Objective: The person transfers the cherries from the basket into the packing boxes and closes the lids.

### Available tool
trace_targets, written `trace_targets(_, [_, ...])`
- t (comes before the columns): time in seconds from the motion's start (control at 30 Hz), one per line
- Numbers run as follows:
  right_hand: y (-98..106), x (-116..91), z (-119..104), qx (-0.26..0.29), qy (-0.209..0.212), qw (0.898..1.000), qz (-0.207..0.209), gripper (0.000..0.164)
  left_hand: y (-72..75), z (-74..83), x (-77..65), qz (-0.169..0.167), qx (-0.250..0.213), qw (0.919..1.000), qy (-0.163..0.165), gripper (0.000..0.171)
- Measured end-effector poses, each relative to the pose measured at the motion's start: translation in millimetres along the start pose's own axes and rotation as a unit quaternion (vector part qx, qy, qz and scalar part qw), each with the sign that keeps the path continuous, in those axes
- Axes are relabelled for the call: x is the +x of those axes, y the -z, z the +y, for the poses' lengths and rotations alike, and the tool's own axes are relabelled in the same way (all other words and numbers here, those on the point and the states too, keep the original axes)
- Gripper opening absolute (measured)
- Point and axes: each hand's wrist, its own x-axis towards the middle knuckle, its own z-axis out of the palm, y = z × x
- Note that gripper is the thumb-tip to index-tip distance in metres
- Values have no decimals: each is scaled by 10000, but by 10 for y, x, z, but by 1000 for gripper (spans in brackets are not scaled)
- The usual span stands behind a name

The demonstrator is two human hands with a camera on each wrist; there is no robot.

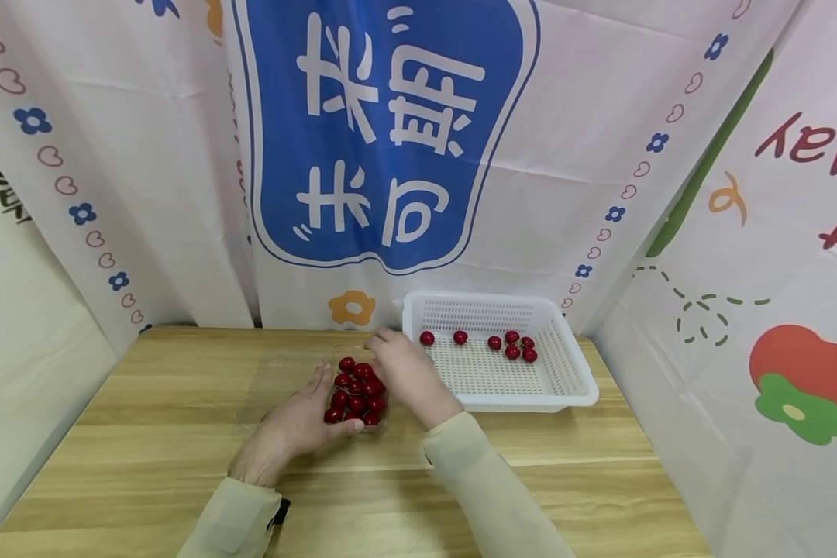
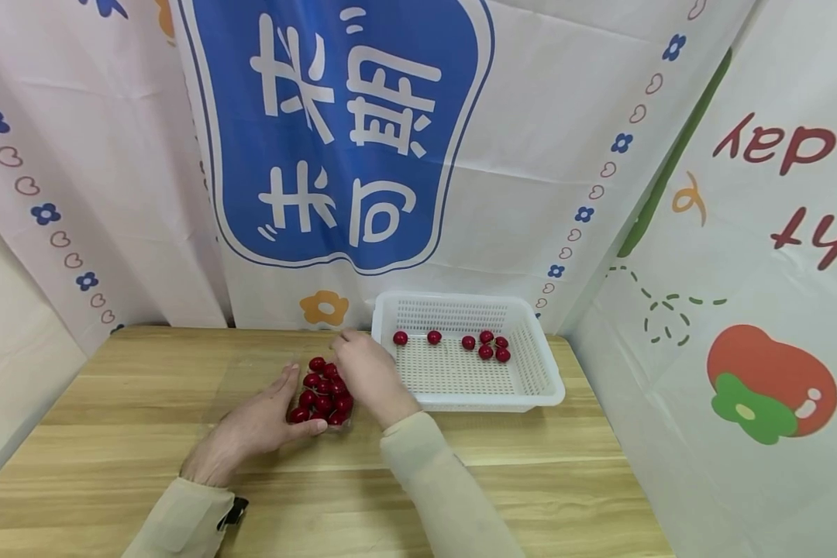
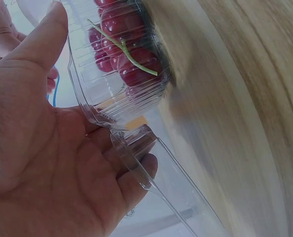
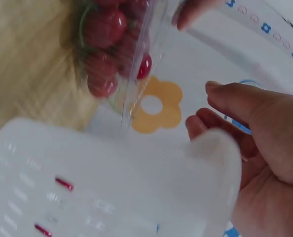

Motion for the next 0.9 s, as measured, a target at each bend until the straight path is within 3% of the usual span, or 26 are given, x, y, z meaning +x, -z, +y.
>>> trace_targets(0.37, [89,-36,380,602,-355,9962,525,32,12,19,8,-56,48,9999,93,129])
trace_targets(0.9, [25,-170,969,970,-1406,9851,212,35,17,27,-10,-82,-1,9999,92,128])
